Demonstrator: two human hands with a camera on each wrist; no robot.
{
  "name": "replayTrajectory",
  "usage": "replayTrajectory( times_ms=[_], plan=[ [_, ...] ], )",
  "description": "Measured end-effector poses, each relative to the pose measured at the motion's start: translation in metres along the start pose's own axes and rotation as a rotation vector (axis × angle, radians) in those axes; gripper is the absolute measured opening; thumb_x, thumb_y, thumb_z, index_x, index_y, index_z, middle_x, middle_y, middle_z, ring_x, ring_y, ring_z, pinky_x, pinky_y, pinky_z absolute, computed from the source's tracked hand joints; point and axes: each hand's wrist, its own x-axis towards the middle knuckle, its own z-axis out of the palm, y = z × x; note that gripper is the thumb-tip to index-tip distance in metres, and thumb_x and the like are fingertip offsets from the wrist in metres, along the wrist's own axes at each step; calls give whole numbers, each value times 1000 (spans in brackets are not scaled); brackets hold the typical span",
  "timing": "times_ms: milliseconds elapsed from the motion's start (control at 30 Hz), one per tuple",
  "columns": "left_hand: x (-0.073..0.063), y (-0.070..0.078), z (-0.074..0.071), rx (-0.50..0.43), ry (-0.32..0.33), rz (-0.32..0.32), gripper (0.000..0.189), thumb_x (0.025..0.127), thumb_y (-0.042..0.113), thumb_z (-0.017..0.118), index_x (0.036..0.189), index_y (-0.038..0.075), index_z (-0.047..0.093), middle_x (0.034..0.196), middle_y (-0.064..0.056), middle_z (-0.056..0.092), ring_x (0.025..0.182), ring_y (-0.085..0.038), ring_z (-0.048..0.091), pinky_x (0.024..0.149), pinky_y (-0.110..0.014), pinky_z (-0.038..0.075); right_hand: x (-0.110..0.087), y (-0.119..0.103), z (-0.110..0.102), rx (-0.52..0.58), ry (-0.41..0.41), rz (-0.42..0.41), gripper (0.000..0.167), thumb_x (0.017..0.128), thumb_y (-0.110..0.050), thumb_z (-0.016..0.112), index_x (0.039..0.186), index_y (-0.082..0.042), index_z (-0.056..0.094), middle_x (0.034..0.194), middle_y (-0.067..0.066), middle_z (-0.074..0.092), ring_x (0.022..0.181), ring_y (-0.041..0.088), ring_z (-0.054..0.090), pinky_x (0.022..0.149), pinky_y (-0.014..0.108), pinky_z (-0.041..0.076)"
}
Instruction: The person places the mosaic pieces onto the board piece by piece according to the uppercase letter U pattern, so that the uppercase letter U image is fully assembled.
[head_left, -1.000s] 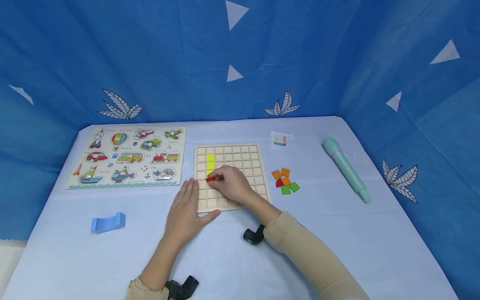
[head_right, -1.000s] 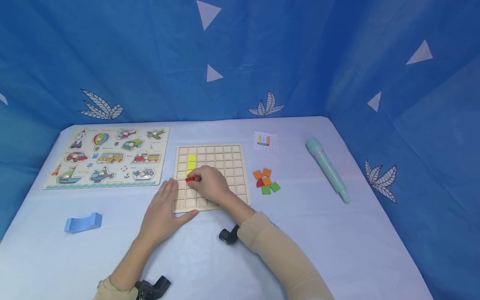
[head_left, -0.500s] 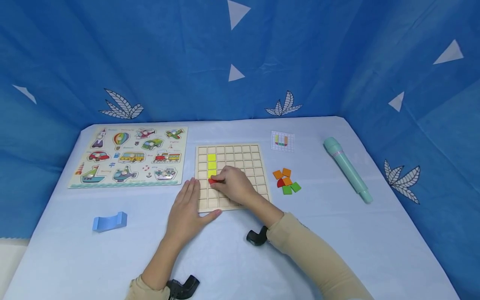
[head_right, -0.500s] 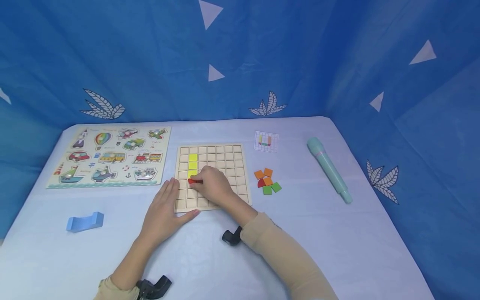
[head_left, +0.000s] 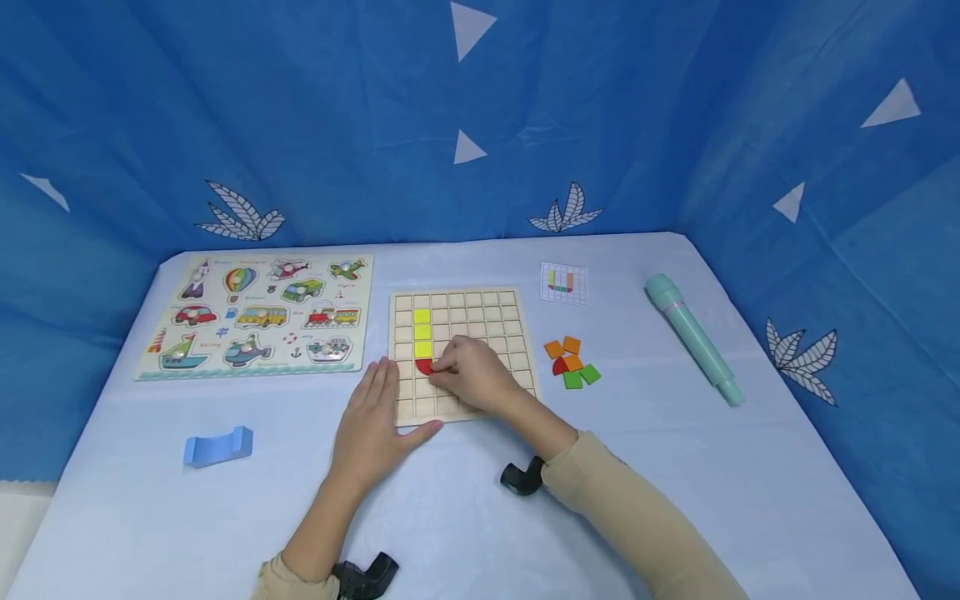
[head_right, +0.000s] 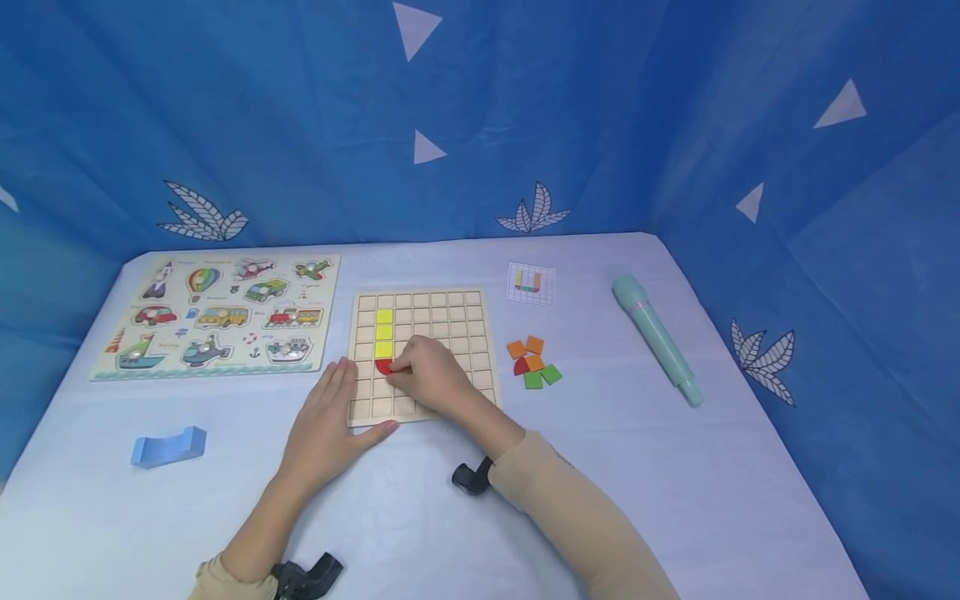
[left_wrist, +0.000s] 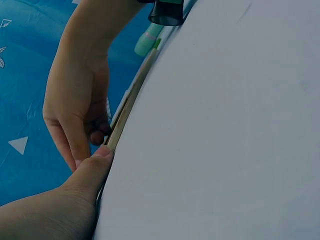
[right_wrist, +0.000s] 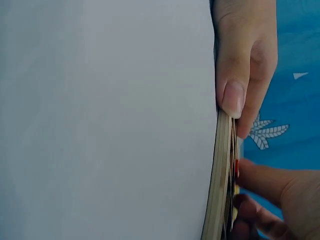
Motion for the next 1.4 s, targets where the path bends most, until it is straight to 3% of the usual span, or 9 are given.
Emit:
replayTrajectory(
  times_ms=[133, 433, 600, 800, 1000, 1400],
  plan=[
    [1, 1, 0, 2, 3, -3, 115, 78, 69, 69, 155, -4, 24, 164, -21, 22, 154, -36, 17, 124, -50, 21, -11, 9, -13, 81, 7, 15, 22, 86, -24, 79, 106, -15, 79, 93, -8, 66, 80, 9, 57, 65, 22, 50],
    [1, 3, -1, -10, 6, -6, 114, 78, 67, 71, 154, -6, 25, 163, -22, 22, 153, -38, 17, 125, -51, 21, -44, 47, -64, 92, 114, 84, 26, 88, -23, 76, 111, -12, 76, 93, -2, 67, 74, 17, 56, 65, 28, 51],
    [0, 3, -1, -31, -35, -28, 115, 79, 67, 70, 155, -4, 21, 165, -21, 18, 154, -37, 13, 125, -51, 18, -62, 75, -92, 55, 142, 210, 20, 88, -23, 77, 103, -12, 73, 90, 1, 66, 74, 19, 55, 59, 28, 50],
    [2, 5, 0, -30, -51, -33, 116, 79, 67, 70, 156, -4, 20, 165, -21, 16, 155, -37, 11, 125, -52, 18, -82, 104, -116, -39, 102, 370, 22, 87, -25, 78, 103, -14, 68, 89, 5, 60, 78, 23, 53, 59, 28, 46],
    [5, 7, -1, -27, -48, -19, 116, 79, 67, 70, 155, -6, 20, 164, -23, 16, 154, -38, 11, 125, -52, 17, -95, 127, -127, -91, 53, 464, 33, 85, -28, 78, 108, -10, 63, 89, 7, 57, 79, 23, 51, 63, 29, 42],
    [12, 5, 0, -11, -63, -15, 119, 79, 72, 66, 157, -3, 15, 166, -20, 12, 155, -36, 8, 126, -52, 11, -98, 143, -127, -73, 23, 449, 21, 90, -24, 73, 103, -8, 67, 93, 7, 59, 90, 24, 52, 74, 33, 42]
  ],
)
